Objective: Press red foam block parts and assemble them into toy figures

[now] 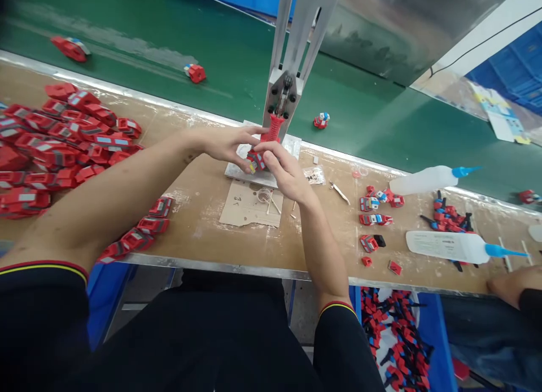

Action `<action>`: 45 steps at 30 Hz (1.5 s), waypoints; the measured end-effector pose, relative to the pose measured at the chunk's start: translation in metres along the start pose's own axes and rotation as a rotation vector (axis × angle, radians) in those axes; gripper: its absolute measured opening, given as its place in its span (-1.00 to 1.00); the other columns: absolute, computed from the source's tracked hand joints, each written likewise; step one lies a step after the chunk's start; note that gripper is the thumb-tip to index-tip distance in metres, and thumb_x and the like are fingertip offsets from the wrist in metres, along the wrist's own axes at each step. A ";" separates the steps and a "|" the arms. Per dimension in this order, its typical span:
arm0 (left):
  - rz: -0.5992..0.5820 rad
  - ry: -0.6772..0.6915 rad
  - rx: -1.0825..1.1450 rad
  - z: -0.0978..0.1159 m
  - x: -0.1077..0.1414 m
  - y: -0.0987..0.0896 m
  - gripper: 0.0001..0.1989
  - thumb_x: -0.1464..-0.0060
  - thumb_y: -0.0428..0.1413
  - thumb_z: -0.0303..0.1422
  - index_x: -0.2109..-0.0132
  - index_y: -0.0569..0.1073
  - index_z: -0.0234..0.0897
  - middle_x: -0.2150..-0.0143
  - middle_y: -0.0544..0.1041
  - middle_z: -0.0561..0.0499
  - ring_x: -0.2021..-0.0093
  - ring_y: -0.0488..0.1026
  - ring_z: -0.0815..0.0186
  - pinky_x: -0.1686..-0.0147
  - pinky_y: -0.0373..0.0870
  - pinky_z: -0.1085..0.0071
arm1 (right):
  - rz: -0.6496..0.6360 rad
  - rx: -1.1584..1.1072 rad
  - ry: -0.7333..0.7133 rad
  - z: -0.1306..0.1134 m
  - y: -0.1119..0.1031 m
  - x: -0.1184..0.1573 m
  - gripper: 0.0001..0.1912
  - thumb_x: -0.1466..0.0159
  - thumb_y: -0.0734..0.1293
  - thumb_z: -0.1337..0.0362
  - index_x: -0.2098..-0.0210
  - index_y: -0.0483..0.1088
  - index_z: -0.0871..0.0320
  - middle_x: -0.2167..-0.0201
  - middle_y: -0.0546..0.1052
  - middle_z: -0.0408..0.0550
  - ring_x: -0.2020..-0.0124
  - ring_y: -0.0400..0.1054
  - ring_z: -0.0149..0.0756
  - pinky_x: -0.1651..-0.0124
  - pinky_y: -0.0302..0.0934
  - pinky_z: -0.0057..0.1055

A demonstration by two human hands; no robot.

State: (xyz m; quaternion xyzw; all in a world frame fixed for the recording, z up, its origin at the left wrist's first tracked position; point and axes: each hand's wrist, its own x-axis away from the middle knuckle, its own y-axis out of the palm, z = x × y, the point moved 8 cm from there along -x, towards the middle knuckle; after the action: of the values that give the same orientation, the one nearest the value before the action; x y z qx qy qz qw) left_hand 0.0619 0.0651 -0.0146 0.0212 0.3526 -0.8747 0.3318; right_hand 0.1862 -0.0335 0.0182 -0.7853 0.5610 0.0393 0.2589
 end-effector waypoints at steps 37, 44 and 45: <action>0.026 -0.073 0.848 0.051 0.041 0.047 -0.36 0.18 0.50 0.17 0.09 0.67 -0.19 -0.15 0.67 -0.25 -0.10 0.66 -0.05 -0.12 0.61 0.04 | 0.536 -0.315 0.325 0.024 -0.001 0.079 -0.41 -0.09 0.64 0.07 0.03 0.32 -0.04 0.21 0.58 -0.16 0.22 0.55 -0.31 0.16 0.53 -0.31; 0.410 -0.220 0.973 -0.001 0.058 0.026 -0.43 0.10 0.55 -0.05 -0.04 0.58 0.04 0.06 0.70 0.06 0.24 0.65 0.32 0.23 0.63 0.40 | 0.655 0.000 0.242 0.039 -0.091 0.099 -0.44 -0.24 0.52 0.10 -0.11 0.22 -0.10 0.15 0.61 -0.13 0.17 0.56 -0.24 0.13 0.50 -0.26; 0.462 -0.239 0.971 -0.010 0.060 0.023 -0.44 0.08 0.55 -0.09 -0.04 0.56 0.06 0.07 0.69 0.08 0.25 0.64 0.34 0.24 0.63 0.42 | 0.667 0.109 0.244 0.048 -0.114 0.089 -0.42 -0.25 0.49 0.10 -0.16 0.19 -0.09 0.15 0.61 -0.11 0.17 0.55 -0.22 0.14 0.49 -0.25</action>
State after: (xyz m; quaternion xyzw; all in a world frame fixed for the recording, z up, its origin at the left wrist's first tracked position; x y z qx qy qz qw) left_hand 0.0264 0.0253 -0.0521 0.1489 -0.1453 -0.8377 0.5050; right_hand 0.3329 -0.0615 -0.0131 -0.5430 0.8145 -0.0024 0.2044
